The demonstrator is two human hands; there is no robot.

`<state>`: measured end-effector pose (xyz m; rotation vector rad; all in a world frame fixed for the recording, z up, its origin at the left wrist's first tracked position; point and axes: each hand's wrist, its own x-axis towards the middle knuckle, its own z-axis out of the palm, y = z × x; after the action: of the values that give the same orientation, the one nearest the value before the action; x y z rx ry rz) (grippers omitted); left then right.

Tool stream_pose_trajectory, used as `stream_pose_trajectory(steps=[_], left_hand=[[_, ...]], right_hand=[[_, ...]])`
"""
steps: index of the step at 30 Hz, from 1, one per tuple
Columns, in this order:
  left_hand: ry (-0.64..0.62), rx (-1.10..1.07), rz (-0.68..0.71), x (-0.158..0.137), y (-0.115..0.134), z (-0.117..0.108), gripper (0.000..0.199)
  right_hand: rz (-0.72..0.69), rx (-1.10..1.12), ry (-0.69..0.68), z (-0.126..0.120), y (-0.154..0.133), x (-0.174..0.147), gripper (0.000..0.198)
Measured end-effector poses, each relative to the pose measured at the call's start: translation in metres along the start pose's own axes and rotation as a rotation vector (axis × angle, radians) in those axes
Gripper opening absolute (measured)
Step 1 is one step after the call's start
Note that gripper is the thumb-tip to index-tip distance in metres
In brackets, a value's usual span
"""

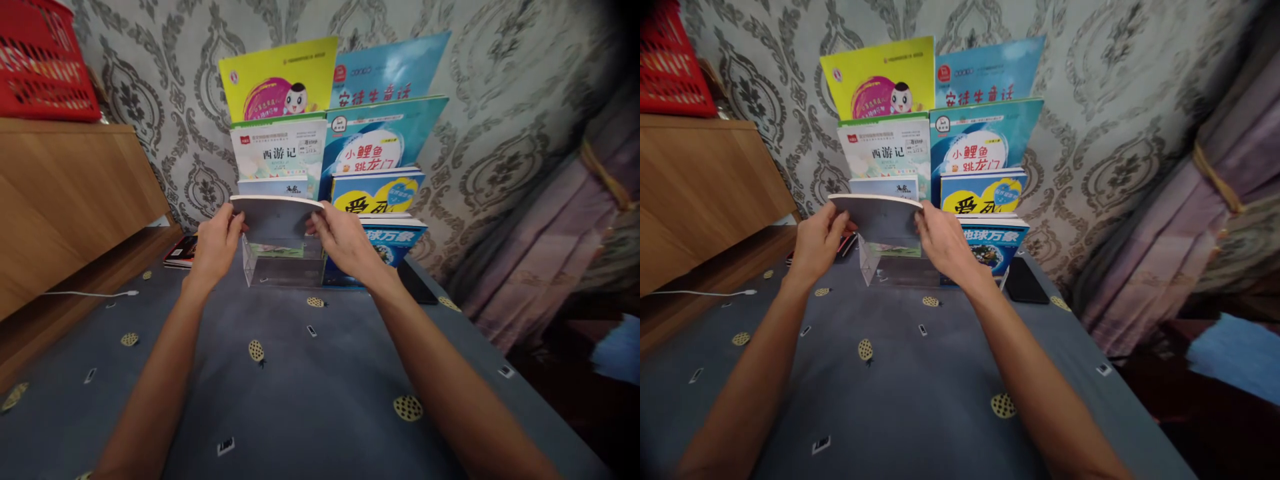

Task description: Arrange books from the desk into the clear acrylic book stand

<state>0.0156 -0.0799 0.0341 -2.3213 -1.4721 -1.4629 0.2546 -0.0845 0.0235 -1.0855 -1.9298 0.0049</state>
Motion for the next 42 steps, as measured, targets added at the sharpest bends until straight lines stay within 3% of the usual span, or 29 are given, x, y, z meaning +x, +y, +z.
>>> stream_pose_trajectory(steps=[10, 18, 24, 30, 42], left_hand=[[0.069, 0.002, -0.037, 0.012, -0.010, 0.021, 0.027], [-0.007, 0.012, -0.178, 0.018, -0.038, 0.044, 0.029], [-0.052, 0.096, -0.170, 0.012, -0.048, 0.052, 0.033], [-0.031, 0.165, -0.206, 0.008, -0.046, 0.053, 0.021], [-0.073, 0.415, -0.221, 0.005, -0.032, 0.050, 0.019]], right_hand=[[0.074, 0.109, 0.014, 0.014, 0.008, 0.005, 0.028], [0.039, -0.020, -0.077, 0.028, 0.019, 0.002, 0.050], [0.072, -0.058, -0.048, 0.035, 0.021, 0.002, 0.054], [0.065, -0.094, 0.037, 0.039, 0.019, 0.000, 0.052], [0.021, -0.062, 0.001, 0.041, 0.020, -0.002, 0.053]])
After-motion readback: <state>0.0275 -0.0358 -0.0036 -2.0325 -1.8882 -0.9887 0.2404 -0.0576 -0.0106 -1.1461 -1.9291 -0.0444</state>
